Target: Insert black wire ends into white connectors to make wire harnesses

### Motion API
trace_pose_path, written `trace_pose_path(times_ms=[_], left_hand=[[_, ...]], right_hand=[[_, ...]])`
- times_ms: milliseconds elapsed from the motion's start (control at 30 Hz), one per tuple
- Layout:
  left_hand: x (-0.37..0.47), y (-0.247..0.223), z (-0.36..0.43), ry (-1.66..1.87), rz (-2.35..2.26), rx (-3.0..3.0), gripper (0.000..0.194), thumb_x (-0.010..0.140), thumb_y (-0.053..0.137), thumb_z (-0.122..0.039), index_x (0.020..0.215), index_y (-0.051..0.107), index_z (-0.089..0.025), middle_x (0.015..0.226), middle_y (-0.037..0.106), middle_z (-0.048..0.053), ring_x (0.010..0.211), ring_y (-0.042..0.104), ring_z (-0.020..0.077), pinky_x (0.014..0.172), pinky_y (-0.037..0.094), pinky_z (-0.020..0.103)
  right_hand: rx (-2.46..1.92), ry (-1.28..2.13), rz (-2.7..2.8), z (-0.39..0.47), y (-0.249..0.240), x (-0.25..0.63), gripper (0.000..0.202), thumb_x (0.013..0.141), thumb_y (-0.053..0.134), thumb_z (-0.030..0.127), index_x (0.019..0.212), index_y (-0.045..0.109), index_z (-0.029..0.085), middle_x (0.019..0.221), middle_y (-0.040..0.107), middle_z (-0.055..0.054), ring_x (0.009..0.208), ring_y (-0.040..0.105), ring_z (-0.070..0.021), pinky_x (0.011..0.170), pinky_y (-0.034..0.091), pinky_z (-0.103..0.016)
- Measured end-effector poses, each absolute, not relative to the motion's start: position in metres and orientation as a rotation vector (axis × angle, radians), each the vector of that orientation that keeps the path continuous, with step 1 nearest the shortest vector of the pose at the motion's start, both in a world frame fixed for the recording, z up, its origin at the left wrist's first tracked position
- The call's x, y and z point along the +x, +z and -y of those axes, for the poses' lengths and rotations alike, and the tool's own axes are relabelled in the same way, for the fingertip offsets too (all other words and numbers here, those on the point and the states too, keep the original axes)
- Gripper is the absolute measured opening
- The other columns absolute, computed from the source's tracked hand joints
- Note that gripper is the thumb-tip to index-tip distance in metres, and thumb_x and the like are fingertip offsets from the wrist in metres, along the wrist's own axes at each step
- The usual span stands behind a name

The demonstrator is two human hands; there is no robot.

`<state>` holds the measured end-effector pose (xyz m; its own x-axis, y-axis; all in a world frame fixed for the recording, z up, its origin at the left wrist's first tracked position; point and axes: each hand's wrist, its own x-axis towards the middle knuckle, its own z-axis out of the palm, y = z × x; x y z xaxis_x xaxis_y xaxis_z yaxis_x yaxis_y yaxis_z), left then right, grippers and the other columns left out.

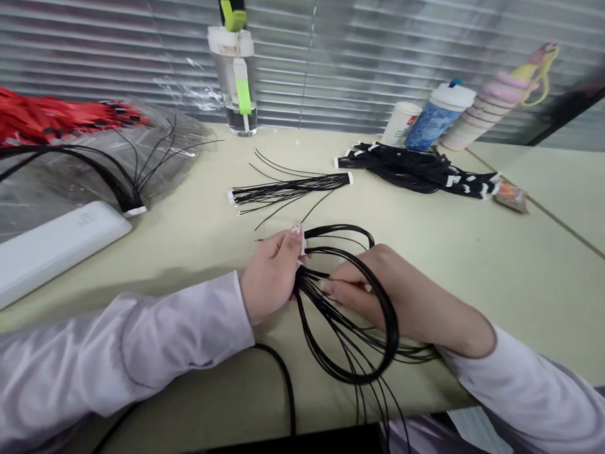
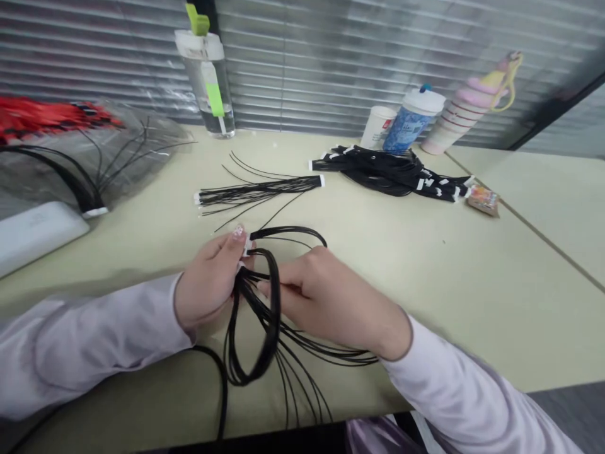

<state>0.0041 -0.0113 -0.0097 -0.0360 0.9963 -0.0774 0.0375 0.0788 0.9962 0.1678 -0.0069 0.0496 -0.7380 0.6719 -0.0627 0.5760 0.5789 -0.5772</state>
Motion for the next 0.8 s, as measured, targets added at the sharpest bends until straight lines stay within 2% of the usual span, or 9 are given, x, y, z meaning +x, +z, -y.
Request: trace_pose_path(times_ms=[167, 333, 500, 633, 800], left_hand=[[0.005, -0.007, 0.014, 1.131, -1.349, 1.122, 0.038, 0.083, 0.043, -0.052, 0.065, 0.047, -0.018, 0.050, 0.038, -0.006, 0.035, 0.036, 0.0053, 0.032, 0.030, 0.019], [0.005, -0.008, 0.016, 1.130, -1.311, 1.157, 0.038, 0.083, 0.041, -0.053, 0.068, 0.047, -0.018, 0.052, 0.039, -0.005, 0.035, 0.037, 0.0053, 0.031, 0.031, 0.017], [0.004, -0.005, 0.019, 1.101, -1.300, 1.258, 0.040, 0.086, 0.035, -0.052, 0.069, 0.047, -0.018, 0.054, 0.043, -0.004, 0.036, 0.039, 0.0053, 0.032, 0.032, 0.017], [0.003, -0.003, 0.019, 1.102, -1.308, 1.319, 0.038, 0.087, 0.034, -0.048, 0.069, 0.046, -0.018, 0.055, 0.044, -0.003, 0.037, 0.040, 0.0050, 0.032, 0.033, 0.016], [0.003, -0.002, 0.019, 1.086, -1.342, 1.367, 0.037, 0.087, 0.035, -0.047, 0.068, 0.047, -0.018, 0.056, 0.045, -0.003, 0.038, 0.042, 0.0060, 0.032, 0.035, 0.016]], right_hand=[[-1.121, 1.056, 2.325, 0.008, 0.037, 0.160, 0.018, 0.086, 0.044, 0.028, 0.074, 0.053, 0.017, 0.060, 0.047, 0.005, 0.053, 0.038, -0.0045, 0.049, 0.028, -0.018], [-1.085, 1.201, 2.382, 0.008, 0.036, 0.164, 0.034, 0.089, 0.037, 0.034, 0.067, 0.055, 0.016, 0.057, 0.041, 0.004, 0.053, 0.031, -0.0056, 0.048, 0.027, -0.019], [-1.144, 1.211, 2.413, 0.006, 0.031, 0.163, 0.035, 0.089, 0.038, 0.035, 0.062, 0.047, 0.016, 0.055, 0.036, 0.005, 0.053, 0.028, -0.0053, 0.047, 0.025, -0.019], [-1.146, 1.155, 2.451, 0.006, 0.031, 0.162, 0.036, 0.089, 0.036, 0.038, 0.063, 0.048, 0.016, 0.056, 0.039, 0.005, 0.054, 0.028, -0.0057, 0.049, 0.026, -0.020], [-1.093, 0.898, 2.523, 0.009, 0.034, 0.161, 0.028, 0.086, 0.040, 0.024, 0.060, 0.044, 0.016, 0.053, 0.037, 0.006, 0.052, 0.026, -0.0055, 0.051, 0.025, -0.021]])
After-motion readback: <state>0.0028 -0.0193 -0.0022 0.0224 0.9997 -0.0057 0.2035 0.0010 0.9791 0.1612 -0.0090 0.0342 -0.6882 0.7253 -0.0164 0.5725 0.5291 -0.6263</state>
